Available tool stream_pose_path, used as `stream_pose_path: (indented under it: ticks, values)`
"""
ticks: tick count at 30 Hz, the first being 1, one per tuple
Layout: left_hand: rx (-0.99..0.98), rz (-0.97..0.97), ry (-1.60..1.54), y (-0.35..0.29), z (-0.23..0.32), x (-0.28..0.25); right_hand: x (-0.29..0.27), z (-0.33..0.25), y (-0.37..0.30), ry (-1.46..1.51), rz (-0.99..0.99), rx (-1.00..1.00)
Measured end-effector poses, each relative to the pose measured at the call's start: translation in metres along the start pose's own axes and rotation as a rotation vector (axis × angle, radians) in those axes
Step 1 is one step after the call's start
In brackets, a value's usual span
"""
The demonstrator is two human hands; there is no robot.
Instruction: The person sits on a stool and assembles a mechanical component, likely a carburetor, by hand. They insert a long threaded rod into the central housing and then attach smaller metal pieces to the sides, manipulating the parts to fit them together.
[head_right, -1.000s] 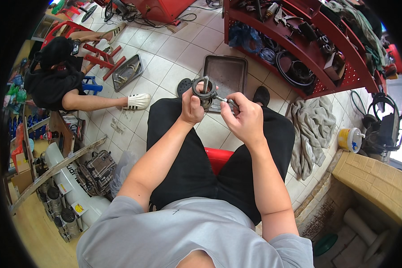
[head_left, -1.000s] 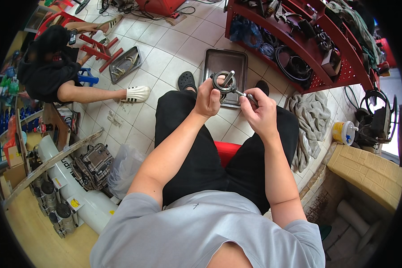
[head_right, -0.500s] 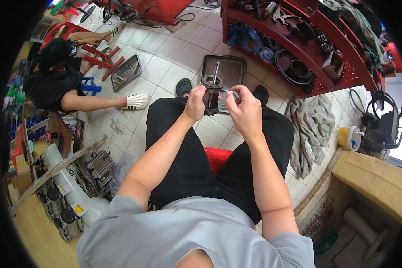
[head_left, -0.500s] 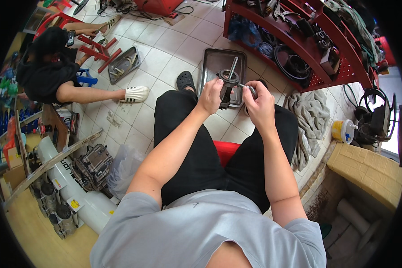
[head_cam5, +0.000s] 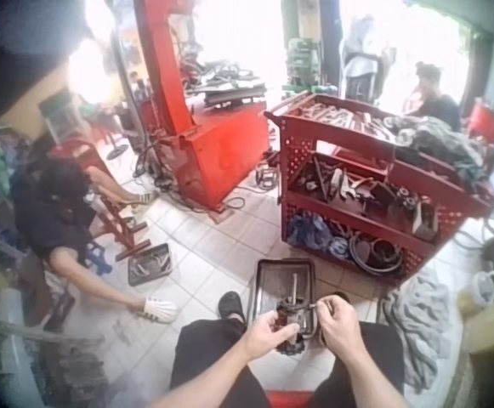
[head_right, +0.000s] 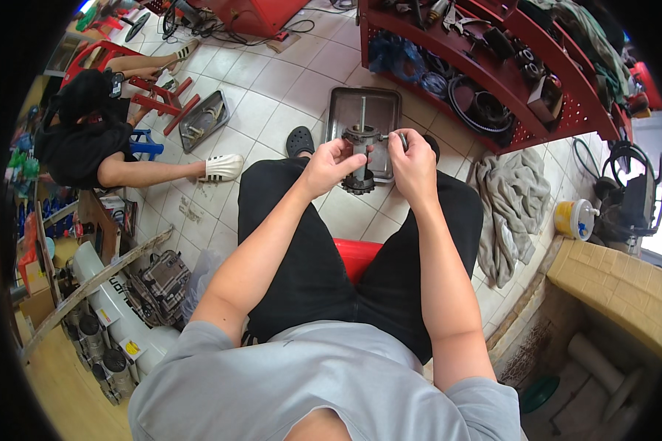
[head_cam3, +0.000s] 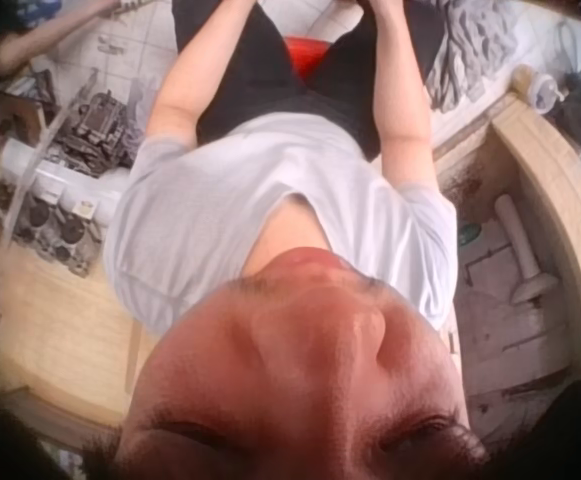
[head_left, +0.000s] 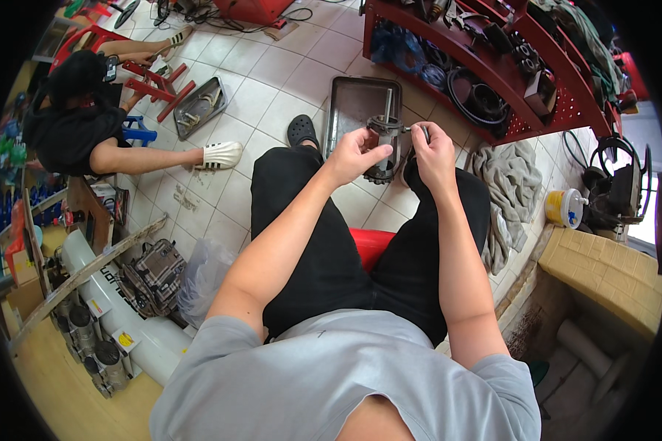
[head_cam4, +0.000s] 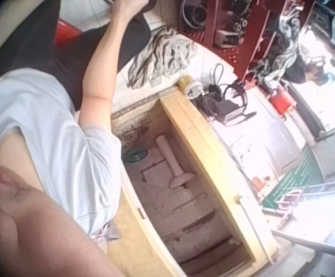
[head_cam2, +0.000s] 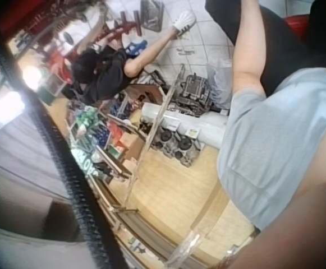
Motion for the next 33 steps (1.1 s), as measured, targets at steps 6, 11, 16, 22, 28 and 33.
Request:
stream_pose_path:
  ticks: [6,11,16,22,28,33]
  values:
    - [-0.026,-0.021,0.023,0.002,-0.004,-0.001,0.003,0.011,0.002,0.068,-0.033,0.072]
    - [-0.048,-0.078,-0.051,0.004,-0.007,-0.001,0.003,0.015,0.004,0.235,-0.006,0.021]
    - [-0.029,-0.081,-0.016,0.004,-0.006,-0.001,0.004,0.019,0.006,0.270,-0.032,0.001]
    - [-0.027,-0.072,-0.028,0.003,-0.004,-0.001,0.006,0.022,0.006,0.272,-0.047,0.034]
    - [-0.064,-0.094,-0.038,0.003,-0.006,0.002,0.011,0.038,0.008,0.297,-0.108,0.099]
    - [-0.065,-0.104,-0.064,0.001,-0.005,0.002,0.010,0.019,0.005,0.405,-0.095,0.059]
Point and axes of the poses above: each hand's wrist, its own y-axis towards the middle knuckle, its own x-axis out of the palm, z = x × y, the point moved 10 cm from there along y, towards the middle knuckle, and after that the axes turned 7 degrees about -x, right-handed, at the moved point
